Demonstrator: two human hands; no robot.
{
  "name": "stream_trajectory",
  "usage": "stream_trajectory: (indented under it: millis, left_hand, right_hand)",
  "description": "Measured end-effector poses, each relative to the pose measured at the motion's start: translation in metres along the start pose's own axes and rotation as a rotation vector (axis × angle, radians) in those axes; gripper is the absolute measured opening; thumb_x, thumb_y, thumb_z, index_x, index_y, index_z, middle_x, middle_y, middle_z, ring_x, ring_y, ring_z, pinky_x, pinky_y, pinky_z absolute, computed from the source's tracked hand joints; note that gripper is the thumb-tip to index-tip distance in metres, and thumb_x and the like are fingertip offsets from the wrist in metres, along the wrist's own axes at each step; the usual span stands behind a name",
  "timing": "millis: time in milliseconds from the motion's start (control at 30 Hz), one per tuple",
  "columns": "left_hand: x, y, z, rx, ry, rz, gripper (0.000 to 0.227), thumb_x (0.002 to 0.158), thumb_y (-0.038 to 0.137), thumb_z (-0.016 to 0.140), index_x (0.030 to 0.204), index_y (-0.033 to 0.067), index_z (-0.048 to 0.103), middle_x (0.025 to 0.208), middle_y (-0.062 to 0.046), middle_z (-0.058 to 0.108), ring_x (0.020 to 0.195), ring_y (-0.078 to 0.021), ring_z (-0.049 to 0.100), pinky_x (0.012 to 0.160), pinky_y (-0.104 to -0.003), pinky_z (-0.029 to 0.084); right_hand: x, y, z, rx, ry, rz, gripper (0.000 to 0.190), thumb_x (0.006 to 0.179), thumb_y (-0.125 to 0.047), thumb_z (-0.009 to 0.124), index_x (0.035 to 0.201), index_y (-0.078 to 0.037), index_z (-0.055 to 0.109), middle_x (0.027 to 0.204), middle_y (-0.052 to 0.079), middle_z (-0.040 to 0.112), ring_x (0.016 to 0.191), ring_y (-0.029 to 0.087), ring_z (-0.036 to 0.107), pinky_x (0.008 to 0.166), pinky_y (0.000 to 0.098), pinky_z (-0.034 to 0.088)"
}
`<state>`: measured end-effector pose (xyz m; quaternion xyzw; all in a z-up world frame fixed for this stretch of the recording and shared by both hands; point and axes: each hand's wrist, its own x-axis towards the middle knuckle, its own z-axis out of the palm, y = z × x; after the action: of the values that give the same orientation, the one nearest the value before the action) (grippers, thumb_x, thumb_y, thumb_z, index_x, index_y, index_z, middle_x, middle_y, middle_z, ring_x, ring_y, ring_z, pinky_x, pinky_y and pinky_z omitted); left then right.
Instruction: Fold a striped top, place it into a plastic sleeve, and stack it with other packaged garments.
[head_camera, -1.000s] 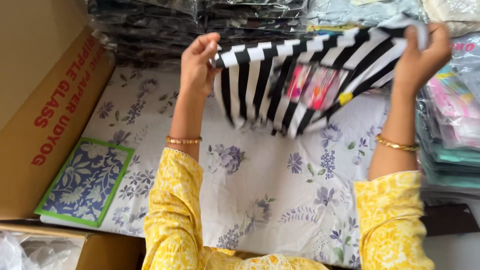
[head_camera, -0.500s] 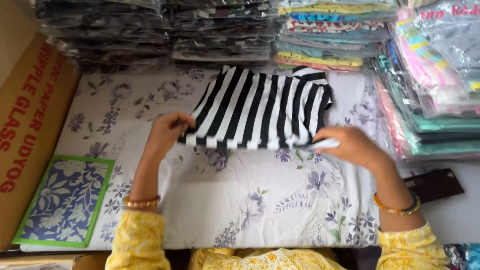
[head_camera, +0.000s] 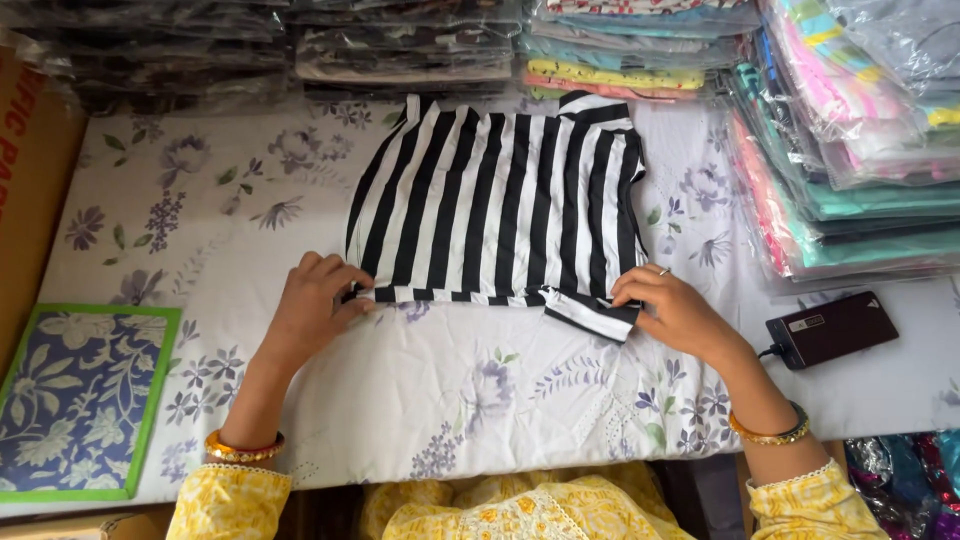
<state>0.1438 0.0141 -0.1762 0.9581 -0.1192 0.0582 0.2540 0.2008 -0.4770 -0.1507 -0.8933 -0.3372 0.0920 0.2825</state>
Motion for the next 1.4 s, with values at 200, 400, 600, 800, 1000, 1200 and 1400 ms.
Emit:
stream_trajectory:
  millis: [200, 400, 600, 800, 1000, 1200, 1400]
  left_hand:
    - [0.006, 0.01, -0.005, -0.011, 0.112, 0.081, 0.016, 0.077, 0.016, 0.081, 0.089, 0.0122, 0.072, 0.092, -0.005, 0.059, 0.097, -0.0281, 0.054, 0.08, -0.043, 0.043]
    - [0.005, 0.019, -0.027, -0.144, 0.237, 0.143, 0.015, 0.08, 0.002, 0.078, 0.087, 0.008, 0.066, 0.091, -0.003, 0.069, 0.094, -0.0278, 0.06, 0.085, -0.039, 0.047]
    - [-0.005, 0.026, -0.037, 0.006, 0.406, 0.256, 0.013, 0.084, 0.005, 0.08, 0.089, 0.0089, 0.069, 0.087, -0.004, 0.069, 0.087, -0.0246, 0.064, 0.091, -0.038, 0.049]
    - [-0.03, 0.041, -0.054, 0.265, 0.294, 0.274, 0.019, 0.076, -0.003, 0.074, 0.091, 0.0086, 0.074, 0.083, -0.005, 0.069, 0.088, -0.0249, 0.066, 0.092, -0.038, 0.051]
    - [-0.044, 0.032, -0.033, 0.111, 0.176, 0.175, 0.01, 0.083, 0.013, 0.08, 0.091, 0.0108, 0.074, 0.088, -0.001, 0.069, 0.089, -0.022, 0.064, 0.091, -0.038, 0.051]
    - [-0.008, 0.055, -0.012, 0.077, -0.001, 0.209, 0.027, 0.073, 0.016, 0.081, 0.099, 0.011, 0.075, 0.1, -0.005, 0.067, 0.101, -0.0259, 0.061, 0.094, -0.044, 0.046]
    - [0.001, 0.047, -0.03, -0.107, 0.167, 0.342, 0.013, 0.076, 0.008, 0.075, 0.083, 0.0092, 0.064, 0.112, -0.008, 0.07, 0.117, -0.0289, 0.062, 0.103, -0.044, 0.044]
  right_hand:
    - [-0.013, 0.033, 0.004, 0.142, 0.097, 0.021, 0.035, 0.07, 0.013, 0.061, 0.101, -0.001, 0.069, 0.105, 0.009, 0.073, 0.101, 0.024, 0.071, 0.093, 0.034, 0.055]
    - [-0.023, 0.041, 0.004, 0.222, 0.254, 0.113, 0.017, 0.086, 0.007, 0.069, 0.1, -0.003, 0.07, 0.107, 0.004, 0.076, 0.098, 0.017, 0.07, 0.081, 0.0302, 0.051]
    - [-0.029, 0.031, -0.013, 0.227, 0.362, -0.047, 0.02, 0.086, 0.009, 0.068, 0.1, -0.005, 0.068, 0.115, 0.006, 0.075, 0.115, 0.018, 0.066, 0.105, 0.0305, 0.049]
    - [-0.051, 0.046, -0.016, 0.352, 0.191, 0.088, 0.028, 0.078, 0.015, 0.061, 0.098, -0.003, 0.07, 0.118, 0.01, 0.074, 0.117, 0.02, 0.07, 0.104, 0.0343, 0.052]
    - [-0.057, 0.052, -0.004, 0.175, 0.045, 0.05, 0.038, 0.066, 0.015, 0.063, 0.096, -0.005, 0.075, 0.116, 0.006, 0.077, 0.116, 0.023, 0.067, 0.104, 0.0358, 0.05]
    - [-0.032, 0.016, -0.01, 0.046, 0.013, 0.044, 0.047, 0.066, 0.013, 0.064, 0.105, -0.01, 0.076, 0.116, 0.003, 0.075, 0.112, 0.02, 0.065, 0.095, 0.0338, 0.051]
    - [-0.05, 0.043, -0.013, 0.352, 0.126, 0.018, 0.04, 0.074, 0.018, 0.055, 0.102, -0.004, 0.072, 0.116, 0.008, 0.075, 0.118, 0.023, 0.07, 0.106, 0.0342, 0.051]
